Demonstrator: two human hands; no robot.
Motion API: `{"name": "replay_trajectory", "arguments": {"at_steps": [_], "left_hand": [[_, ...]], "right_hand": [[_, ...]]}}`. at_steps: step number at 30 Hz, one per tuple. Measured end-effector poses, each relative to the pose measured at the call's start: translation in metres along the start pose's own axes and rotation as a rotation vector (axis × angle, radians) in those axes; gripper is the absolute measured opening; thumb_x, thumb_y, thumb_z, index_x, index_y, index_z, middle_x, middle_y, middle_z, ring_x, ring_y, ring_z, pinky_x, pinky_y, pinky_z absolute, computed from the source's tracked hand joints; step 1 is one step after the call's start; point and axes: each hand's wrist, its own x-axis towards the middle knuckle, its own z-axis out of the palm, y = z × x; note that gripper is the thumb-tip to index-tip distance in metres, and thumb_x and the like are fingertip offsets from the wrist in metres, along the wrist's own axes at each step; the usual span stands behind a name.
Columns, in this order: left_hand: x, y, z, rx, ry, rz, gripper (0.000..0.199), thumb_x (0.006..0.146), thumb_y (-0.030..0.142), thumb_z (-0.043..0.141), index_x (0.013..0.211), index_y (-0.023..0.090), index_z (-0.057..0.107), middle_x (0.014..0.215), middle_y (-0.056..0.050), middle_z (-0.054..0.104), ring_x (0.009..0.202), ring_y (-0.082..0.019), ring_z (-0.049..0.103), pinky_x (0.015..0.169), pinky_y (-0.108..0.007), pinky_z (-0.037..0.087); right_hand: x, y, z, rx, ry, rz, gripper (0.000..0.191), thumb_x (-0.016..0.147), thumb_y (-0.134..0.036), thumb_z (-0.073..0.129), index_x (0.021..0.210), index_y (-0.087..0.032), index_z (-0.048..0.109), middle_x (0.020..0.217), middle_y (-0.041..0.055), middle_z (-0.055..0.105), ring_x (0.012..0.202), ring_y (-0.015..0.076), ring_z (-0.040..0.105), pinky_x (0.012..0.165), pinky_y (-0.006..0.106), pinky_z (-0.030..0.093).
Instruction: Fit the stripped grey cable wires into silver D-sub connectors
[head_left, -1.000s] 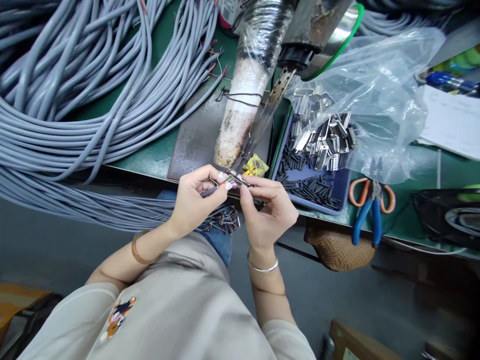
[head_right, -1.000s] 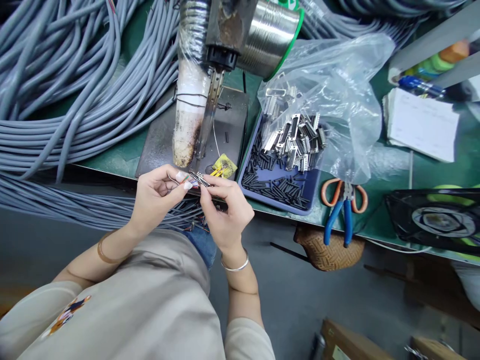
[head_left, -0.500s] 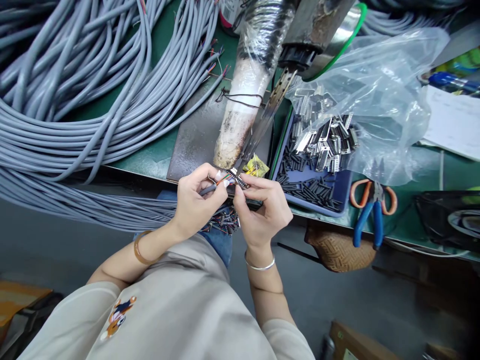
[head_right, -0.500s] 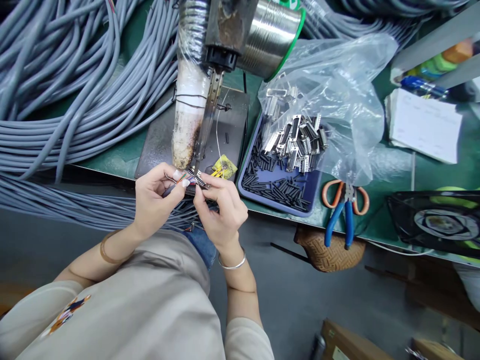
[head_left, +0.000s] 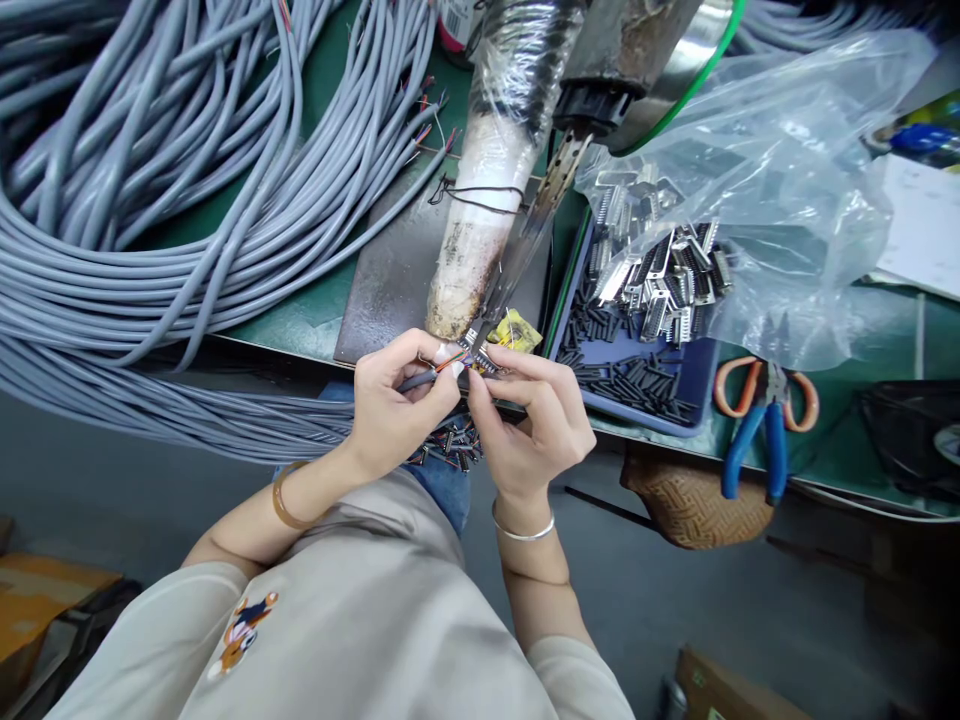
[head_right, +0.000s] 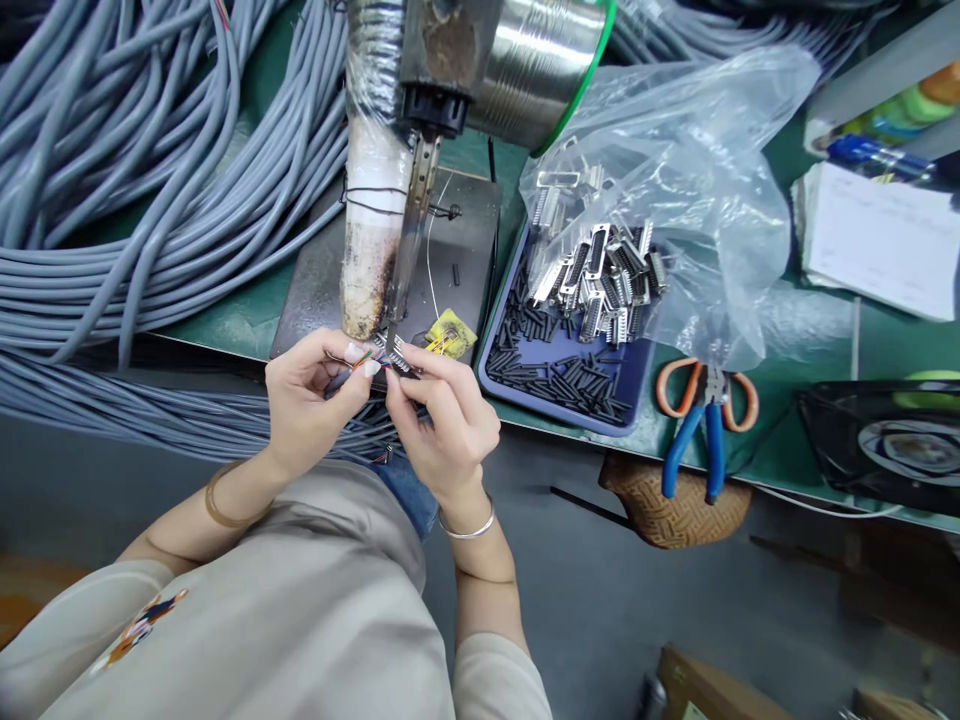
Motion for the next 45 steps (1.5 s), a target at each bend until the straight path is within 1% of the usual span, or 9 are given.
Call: {"name": "replay_trajectory", "arguments": {"at_steps": [8, 16, 19, 22, 25, 29, 33, 39, 45], "left_hand": [[-0.003, -0.005, -0.007, -0.021, -0.084, -0.173, 0.016, 0.081, 0.022, 0.074, 0.071, 0.017, 0.062, 0.066, 0.002, 0.06, 0.054, -0.006, 0.048, 0.048, -0.016, 0.038], [-0.008, -0.001, -0.02, -0.178, -0.2, -0.187, 0.017, 0.075, 0.015, 0.078, 0.088, 0.017, 0.068, 0.069, 0.003, 0.064, 0.051, -0.004, 0.048, 0.049, -0.015, 0.041], [-0.009, -0.001, -0.022, -0.218, -0.184, -0.22, 0.013, 0.076, 0.016, 0.079, 0.084, 0.016, 0.07, 0.07, 0.001, 0.068, 0.055, -0.005, 0.056, 0.054, -0.015, 0.047], [-0.01, -0.001, -0.023, -0.268, -0.166, -0.267, 0.015, 0.076, 0.021, 0.082, 0.082, 0.016, 0.069, 0.074, -0.001, 0.072, 0.058, -0.006, 0.06, 0.055, -0.016, 0.05], [-0.009, -0.001, -0.024, -0.326, -0.168, -0.3, 0.018, 0.077, 0.025, 0.084, 0.083, 0.016, 0.069, 0.075, -0.001, 0.072, 0.053, -0.005, 0.056, 0.049, -0.015, 0.046], [-0.008, 0.0, -0.024, -0.359, -0.166, -0.307, 0.022, 0.078, 0.029, 0.086, 0.083, 0.016, 0.068, 0.077, -0.001, 0.073, 0.054, -0.004, 0.056, 0.051, -0.016, 0.047], [-0.01, -0.002, -0.025, -0.345, -0.18, -0.296, 0.021, 0.079, 0.03, 0.085, 0.083, 0.016, 0.07, 0.078, -0.001, 0.073, 0.057, -0.006, 0.059, 0.053, -0.016, 0.049], [-0.012, -0.006, -0.021, -0.311, -0.202, -0.317, 0.02, 0.077, 0.028, 0.086, 0.08, 0.015, 0.07, 0.077, -0.001, 0.072, 0.061, -0.008, 0.062, 0.053, -0.017, 0.05], [-0.009, -0.006, -0.012, -0.221, -0.119, -0.286, 0.026, 0.078, 0.037, 0.085, 0.079, 0.015, 0.069, 0.08, -0.002, 0.071, 0.059, -0.008, 0.06, 0.053, -0.019, 0.051]], "right_hand": [[-0.009, 0.005, -0.004, -0.08, -0.03, -0.139, 0.019, 0.087, -0.011, 0.077, 0.086, -0.022, 0.062, 0.103, 0.0051, 0.081, 0.084, 0.0135, 0.078, 0.074, 0.022, 0.063], [-0.007, -0.002, -0.012, 0.192, -0.143, 0.296, 0.011, 0.095, -0.017, 0.069, 0.088, -0.023, 0.063, 0.101, 0.0016, 0.08, 0.093, 0.0155, 0.079, 0.069, 0.024, 0.064], [-0.008, -0.003, -0.014, 0.128, 0.003, 0.23, 0.003, 0.098, -0.021, 0.066, 0.096, -0.023, 0.067, 0.099, 0.001, 0.08, 0.073, 0.0136, 0.078, 0.059, 0.024, 0.062], [-0.005, -0.003, -0.016, 0.126, 0.309, 0.075, 0.006, 0.1, -0.027, 0.064, 0.103, -0.025, 0.068, 0.065, -0.0063, 0.066, 0.039, 0.0089, 0.057, 0.039, 0.023, 0.049], [-0.005, -0.006, -0.019, 0.162, 0.437, 0.074, 0.015, 0.099, -0.027, 0.064, 0.114, -0.026, 0.065, 0.061, -0.0087, 0.06, 0.037, 0.0088, 0.053, 0.036, 0.022, 0.045], [-0.017, -0.012, -0.02, 0.126, 0.161, 0.198, 0.018, 0.095, -0.014, 0.067, 0.109, -0.024, 0.065, 0.091, -0.0011, 0.078, 0.072, 0.015, 0.078, 0.063, 0.028, 0.066], [-0.024, -0.011, -0.016, 0.153, -0.08, 0.246, 0.011, 0.091, -0.014, 0.073, 0.093, -0.022, 0.066, 0.104, 0.0032, 0.08, 0.094, 0.018, 0.079, 0.078, 0.032, 0.067], [-0.019, -0.007, -0.007, 0.078, 0.016, 0.126, 0.015, 0.09, -0.009, 0.073, 0.095, -0.023, 0.068, 0.102, 0.0017, 0.081, 0.092, 0.0165, 0.08, 0.083, 0.032, 0.066], [-0.021, -0.003, -0.005, 0.151, -0.027, 0.213, 0.009, 0.094, -0.014, 0.069, 0.097, -0.022, 0.066, 0.105, 0.0042, 0.08, 0.098, 0.0188, 0.079, 0.08, 0.034, 0.067]]}}
